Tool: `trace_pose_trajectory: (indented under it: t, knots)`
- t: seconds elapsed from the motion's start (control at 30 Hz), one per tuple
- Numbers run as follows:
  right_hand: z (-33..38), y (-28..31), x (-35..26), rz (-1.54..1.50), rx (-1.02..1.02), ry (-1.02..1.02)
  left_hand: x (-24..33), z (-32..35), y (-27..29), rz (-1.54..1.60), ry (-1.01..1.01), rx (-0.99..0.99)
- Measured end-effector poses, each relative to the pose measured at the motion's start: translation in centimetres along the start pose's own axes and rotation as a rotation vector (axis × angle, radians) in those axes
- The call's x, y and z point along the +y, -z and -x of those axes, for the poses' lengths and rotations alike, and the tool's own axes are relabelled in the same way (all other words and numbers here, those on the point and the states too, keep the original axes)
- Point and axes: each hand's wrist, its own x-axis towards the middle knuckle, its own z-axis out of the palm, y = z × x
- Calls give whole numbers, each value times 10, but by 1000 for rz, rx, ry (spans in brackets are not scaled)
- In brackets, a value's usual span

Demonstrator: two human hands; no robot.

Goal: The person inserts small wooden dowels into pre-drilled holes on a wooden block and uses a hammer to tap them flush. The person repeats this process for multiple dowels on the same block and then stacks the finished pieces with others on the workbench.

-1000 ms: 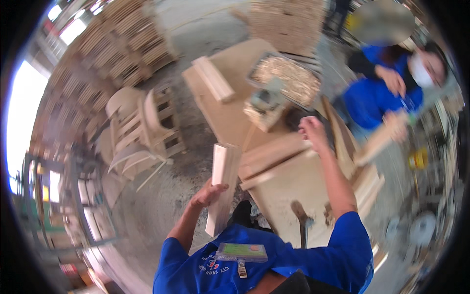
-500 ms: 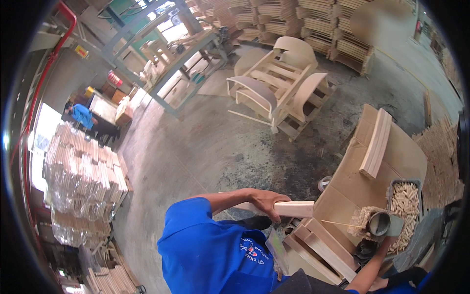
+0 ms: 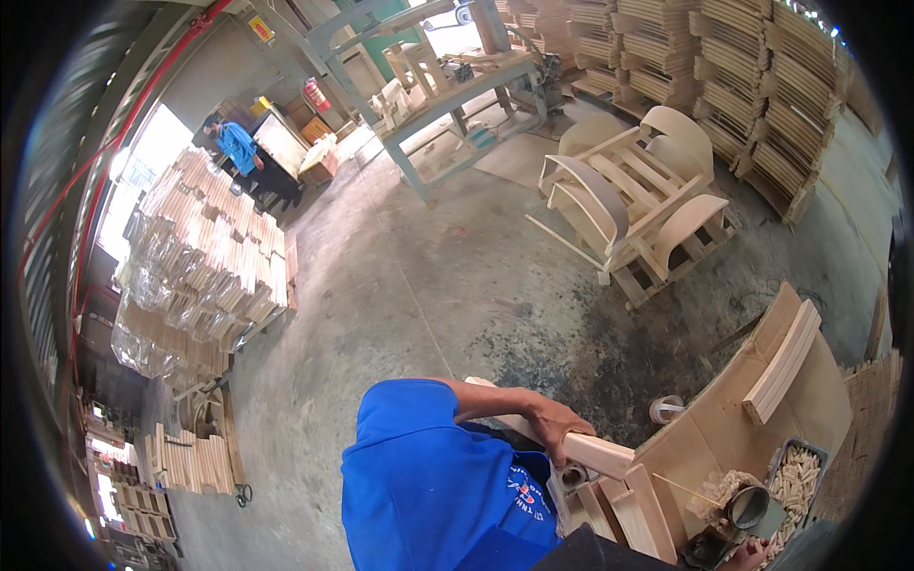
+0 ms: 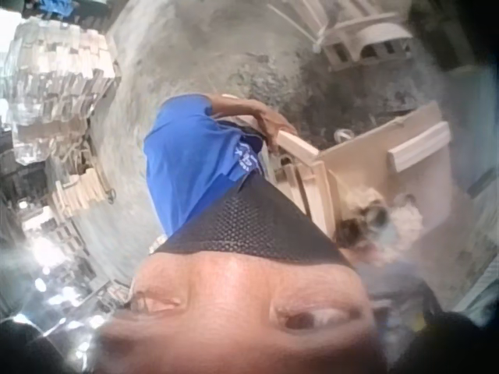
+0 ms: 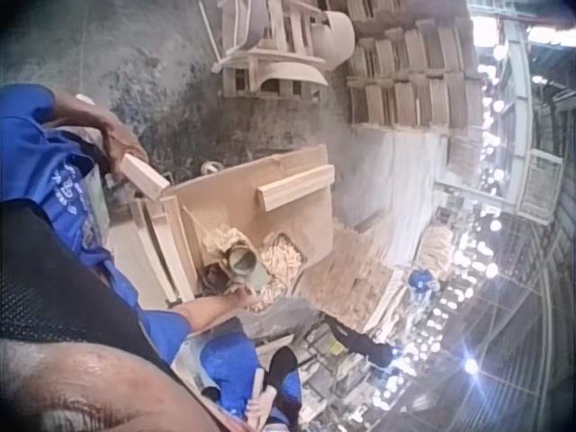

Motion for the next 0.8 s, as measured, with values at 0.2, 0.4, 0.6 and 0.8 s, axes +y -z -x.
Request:
trace_pose_trajectory:
  t: [0.2,0.4,0.6,0.8]
  knots:
    - [22,9,-38,-238,23,-59,-9,15,3,4,-87,34]
    - [60,21,-62,-487,10,-172,-9,22,3,15,-111,43]
    - [111,40,-58,-754,-33,-381,1,35,-6,15,-170,54]
    - [181,76,-38,-1037,-118,-605,10,46,-21,1,-208,1]
